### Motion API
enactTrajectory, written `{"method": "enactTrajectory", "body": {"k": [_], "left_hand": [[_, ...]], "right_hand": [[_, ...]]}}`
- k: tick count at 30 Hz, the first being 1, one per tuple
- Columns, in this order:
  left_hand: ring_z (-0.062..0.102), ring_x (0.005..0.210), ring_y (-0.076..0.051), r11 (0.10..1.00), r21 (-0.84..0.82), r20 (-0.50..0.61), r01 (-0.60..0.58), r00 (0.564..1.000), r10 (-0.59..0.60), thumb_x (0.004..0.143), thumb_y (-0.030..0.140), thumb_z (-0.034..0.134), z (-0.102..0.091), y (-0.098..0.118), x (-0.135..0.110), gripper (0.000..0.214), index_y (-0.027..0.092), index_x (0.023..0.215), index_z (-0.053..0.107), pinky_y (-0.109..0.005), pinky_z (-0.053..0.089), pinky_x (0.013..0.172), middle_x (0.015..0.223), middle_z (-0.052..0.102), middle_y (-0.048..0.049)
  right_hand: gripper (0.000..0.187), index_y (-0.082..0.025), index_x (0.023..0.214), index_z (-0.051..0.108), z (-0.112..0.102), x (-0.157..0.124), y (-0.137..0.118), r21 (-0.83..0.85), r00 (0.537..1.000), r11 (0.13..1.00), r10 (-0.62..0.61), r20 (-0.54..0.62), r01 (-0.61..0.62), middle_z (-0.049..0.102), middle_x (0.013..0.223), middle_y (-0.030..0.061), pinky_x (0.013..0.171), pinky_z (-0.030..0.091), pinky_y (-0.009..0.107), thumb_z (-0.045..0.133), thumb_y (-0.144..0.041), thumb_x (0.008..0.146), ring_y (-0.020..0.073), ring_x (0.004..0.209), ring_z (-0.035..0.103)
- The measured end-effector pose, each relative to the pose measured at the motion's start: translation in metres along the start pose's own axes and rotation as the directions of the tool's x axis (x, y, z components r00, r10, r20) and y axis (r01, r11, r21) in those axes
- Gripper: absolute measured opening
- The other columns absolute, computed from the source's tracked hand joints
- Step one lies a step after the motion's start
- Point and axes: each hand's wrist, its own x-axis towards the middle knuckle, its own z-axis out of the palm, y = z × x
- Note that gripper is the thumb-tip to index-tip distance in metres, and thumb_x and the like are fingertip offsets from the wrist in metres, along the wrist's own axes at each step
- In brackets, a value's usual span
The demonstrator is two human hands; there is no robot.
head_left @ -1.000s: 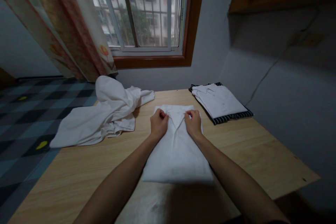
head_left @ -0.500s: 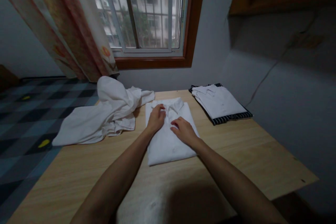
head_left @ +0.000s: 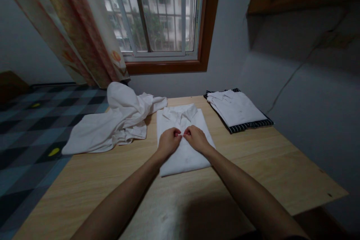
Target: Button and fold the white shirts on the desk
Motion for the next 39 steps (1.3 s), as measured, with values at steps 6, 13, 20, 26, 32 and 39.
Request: {"method": "enactTrajectory", "body": {"k": [6,13,20,26,32,39], "left_hand": [[0.057,0.066,-0.016,0.993,-0.094,0.022,0.067,0.998,-0.065,0.073,0.019,0.067,0.003,-0.003,0.005,0.014,0.017,0.087,0.068,-0.025,0.037,0.060,0.073,0.065,-0.0011],[0.057,0.070,-0.015,0.982,-0.179,-0.001,0.056,0.998,-0.057,0.067,0.013,0.069,0.005,-0.006,0.005,0.033,0.015,0.100,0.062,-0.025,0.041,0.066,0.080,0.064,-0.0004],[0.055,0.067,-0.015,0.959,-0.279,-0.091,-0.052,0.996,0.027,0.072,0.018,0.061,0.008,-0.007,0.004,0.010,0.016,0.082,0.064,-0.026,0.042,0.065,0.075,0.064,-0.0014],[0.051,0.059,-0.013,0.885,-0.465,0.003,-0.018,1.000,0.022,0.069,0.022,0.061,0.006,-0.007,0.008,0.007,0.016,0.072,0.062,-0.025,0.040,0.059,0.063,0.059,0.0019],[0.050,0.057,-0.012,0.842,-0.539,0.012,0.015,1.000,-0.010,0.066,0.024,0.062,0.009,-0.009,0.011,0.008,0.016,0.067,0.062,-0.024,0.039,0.057,0.059,0.058,0.0026],[0.050,0.060,-0.012,0.813,-0.581,-0.025,-0.043,0.999,0.036,0.069,0.031,0.062,0.013,-0.005,0.008,0.015,0.016,0.069,0.062,-0.024,0.039,0.058,0.062,0.059,0.0011]], "right_hand": [[0.003,-0.020,0.083,0.063,0.004,0.001,0.000,-0.001,1.000,1.000,0.012,-0.011,-0.012,0.065,0.086,0.0028,0.076,0.041,0.029,0.063,-0.017,0.083,0.0172,0.084,0.059],[0.006,-0.019,0.078,0.062,0.007,0.006,-0.002,-0.007,0.998,0.999,0.054,-0.030,-0.054,0.065,0.083,0.0033,0.074,0.040,0.029,0.062,-0.017,0.083,0.0171,0.081,0.058],[0.006,-0.018,0.080,0.062,0.005,0.003,0.001,0.231,0.995,0.972,0.068,-0.080,-0.048,0.064,0.080,0.0006,0.070,0.041,0.026,0.059,-0.018,0.084,0.0135,0.073,0.056],[0.007,-0.018,0.080,0.061,0.003,0.000,0.001,0.250,0.995,0.968,0.049,-0.091,-0.025,0.063,0.080,0.0006,0.070,0.041,0.026,0.056,-0.019,0.085,0.0143,0.074,0.056],[0.008,-0.019,0.081,0.060,0.004,-0.004,-0.005,0.106,0.987,0.994,0.056,-0.149,-0.041,0.064,0.085,0.0023,0.074,0.039,0.028,0.055,-0.019,0.087,0.0164,0.079,0.057],[0.009,-0.019,0.084,0.062,0.006,-0.005,-0.010,0.082,0.983,0.995,0.068,-0.171,-0.054,0.068,0.089,0.0041,0.076,0.039,0.030,0.055,-0.019,0.088,0.0181,0.084,0.060]]}}
